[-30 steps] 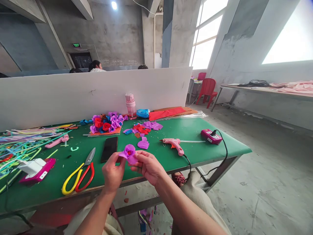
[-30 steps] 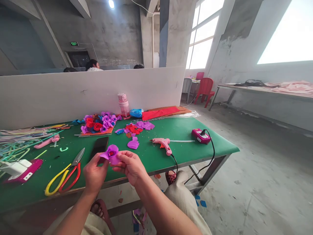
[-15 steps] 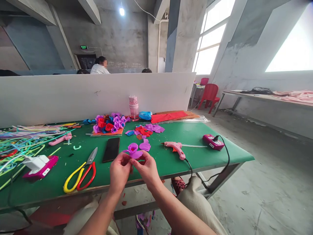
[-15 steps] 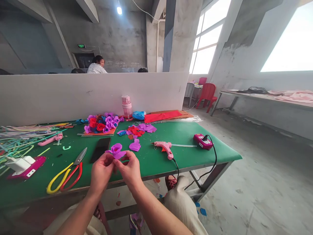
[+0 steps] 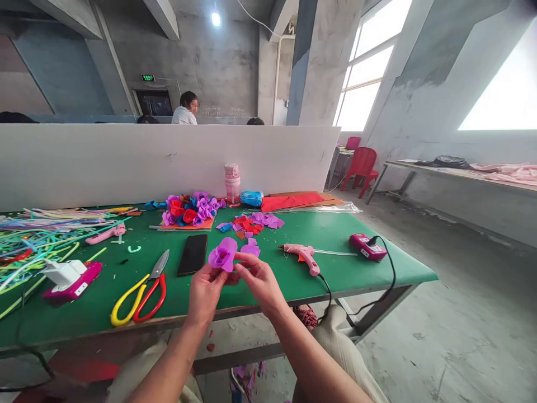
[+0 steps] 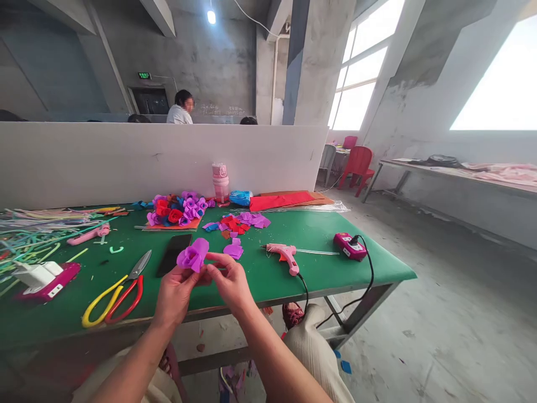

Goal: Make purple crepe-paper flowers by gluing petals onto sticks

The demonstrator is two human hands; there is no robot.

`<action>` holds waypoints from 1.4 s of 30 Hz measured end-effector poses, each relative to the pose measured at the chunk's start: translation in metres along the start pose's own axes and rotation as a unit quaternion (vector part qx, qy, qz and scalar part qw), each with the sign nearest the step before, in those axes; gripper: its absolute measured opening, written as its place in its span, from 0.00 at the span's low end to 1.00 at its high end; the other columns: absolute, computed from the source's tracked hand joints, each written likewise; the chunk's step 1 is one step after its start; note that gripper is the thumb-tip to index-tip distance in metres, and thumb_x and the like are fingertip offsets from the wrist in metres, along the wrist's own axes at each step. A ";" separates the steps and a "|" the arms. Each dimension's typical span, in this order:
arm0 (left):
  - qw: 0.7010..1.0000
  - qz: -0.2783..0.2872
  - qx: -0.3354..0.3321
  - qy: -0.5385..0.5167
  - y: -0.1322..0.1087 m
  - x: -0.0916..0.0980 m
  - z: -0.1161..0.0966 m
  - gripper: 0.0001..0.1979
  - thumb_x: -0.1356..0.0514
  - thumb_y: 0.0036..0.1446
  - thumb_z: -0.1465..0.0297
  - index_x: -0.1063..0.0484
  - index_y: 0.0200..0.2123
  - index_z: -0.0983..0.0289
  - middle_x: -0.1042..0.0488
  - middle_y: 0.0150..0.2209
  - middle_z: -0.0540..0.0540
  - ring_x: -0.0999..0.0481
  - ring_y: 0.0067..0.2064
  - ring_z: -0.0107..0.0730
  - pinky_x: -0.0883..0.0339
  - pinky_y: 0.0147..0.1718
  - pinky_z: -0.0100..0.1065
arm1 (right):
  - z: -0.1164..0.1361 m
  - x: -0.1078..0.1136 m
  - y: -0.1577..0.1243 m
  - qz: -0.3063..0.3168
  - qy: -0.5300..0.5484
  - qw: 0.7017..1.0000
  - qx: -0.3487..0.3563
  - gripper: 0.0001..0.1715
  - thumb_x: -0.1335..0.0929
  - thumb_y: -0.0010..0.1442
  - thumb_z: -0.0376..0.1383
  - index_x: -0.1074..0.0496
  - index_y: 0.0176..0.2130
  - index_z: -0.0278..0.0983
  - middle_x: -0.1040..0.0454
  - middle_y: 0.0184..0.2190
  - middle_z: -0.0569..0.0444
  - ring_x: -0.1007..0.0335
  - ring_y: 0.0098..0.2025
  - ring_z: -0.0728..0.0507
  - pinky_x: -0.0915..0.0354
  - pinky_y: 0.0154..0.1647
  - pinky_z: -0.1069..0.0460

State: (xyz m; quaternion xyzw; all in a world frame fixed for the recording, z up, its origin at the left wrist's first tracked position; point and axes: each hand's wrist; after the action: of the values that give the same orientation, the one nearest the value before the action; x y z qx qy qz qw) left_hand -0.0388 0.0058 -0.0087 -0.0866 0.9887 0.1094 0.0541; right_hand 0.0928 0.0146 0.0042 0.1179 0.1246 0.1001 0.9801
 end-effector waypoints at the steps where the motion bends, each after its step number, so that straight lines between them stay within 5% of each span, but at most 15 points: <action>1: 0.999 -0.024 -0.030 0.029 0.002 0.003 0.001 0.13 0.34 0.45 0.61 0.25 0.31 0.65 0.25 0.23 0.50 0.26 0.25 0.32 0.30 0.28 0.32 | 0.003 0.000 -0.001 -0.020 0.008 1.000 0.000 0.15 0.30 0.52 0.44 0.26 0.38 0.37 0.27 0.33 0.53 0.33 0.34 0.47 0.37 0.37 0.52; 9: 0.956 -0.103 -0.184 0.204 0.005 0.018 0.000 0.07 0.39 0.50 0.67 0.28 0.24 0.65 0.31 0.21 0.46 0.37 0.25 0.23 0.41 0.25 0.23 | 0.026 -0.008 -0.011 -0.023 0.074 0.996 -0.049 0.13 0.29 0.50 0.43 0.30 0.30 0.36 0.31 0.25 0.58 0.37 0.29 0.50 0.40 0.35 0.54; 15: 0.959 -0.077 -0.180 0.205 0.004 0.016 0.005 0.09 0.38 0.49 0.65 0.28 0.25 0.65 0.35 0.20 0.45 0.39 0.25 0.24 0.43 0.25 0.23 | 0.020 -0.011 -0.009 -0.042 0.069 0.995 -0.052 0.15 0.29 0.49 0.44 0.33 0.26 0.35 0.32 0.22 0.59 0.39 0.25 0.51 0.41 0.30 0.55; 22: 0.977 -0.032 -0.138 0.157 0.006 0.013 0.010 0.10 0.36 0.47 0.63 0.26 0.25 0.65 0.32 0.22 0.47 0.36 0.27 0.26 0.40 0.27 0.25 | 0.026 -0.009 -0.009 -0.046 0.147 0.978 -0.143 0.16 0.29 0.46 0.44 0.35 0.26 0.36 0.31 0.19 0.59 0.36 0.22 0.52 0.37 0.28 0.55; 34: 0.967 -0.020 -0.154 0.200 0.004 0.014 0.011 0.08 0.36 0.47 0.65 0.24 0.29 0.65 0.30 0.23 0.47 0.35 0.27 0.26 0.39 0.28 0.25 | 0.022 -0.005 -0.009 -0.062 0.004 0.998 -0.015 0.06 0.32 0.49 0.36 0.30 0.30 0.35 0.30 0.25 0.58 0.36 0.26 0.50 0.36 0.30 0.54; 42: 0.952 -0.015 -0.185 0.244 0.005 0.016 0.013 0.09 0.39 0.50 0.65 0.24 0.30 0.64 0.28 0.25 0.48 0.33 0.27 0.26 0.38 0.28 0.25 | 0.026 -0.003 -0.012 -0.083 -0.162 0.982 0.049 0.06 0.34 0.52 0.34 0.27 0.32 0.37 0.26 0.27 0.56 0.32 0.28 0.48 0.37 0.31 0.54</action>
State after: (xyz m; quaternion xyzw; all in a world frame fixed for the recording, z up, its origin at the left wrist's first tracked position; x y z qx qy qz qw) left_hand -0.0539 0.0108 -0.0227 -0.1336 0.9328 0.2650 -0.2046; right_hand 0.0994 -0.0024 0.0264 0.1698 -0.0220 -0.0081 0.9852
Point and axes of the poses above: each hand's wrist, its own y-axis towards the middle knuckle, its own x-axis out of the back of the hand, z = x × y
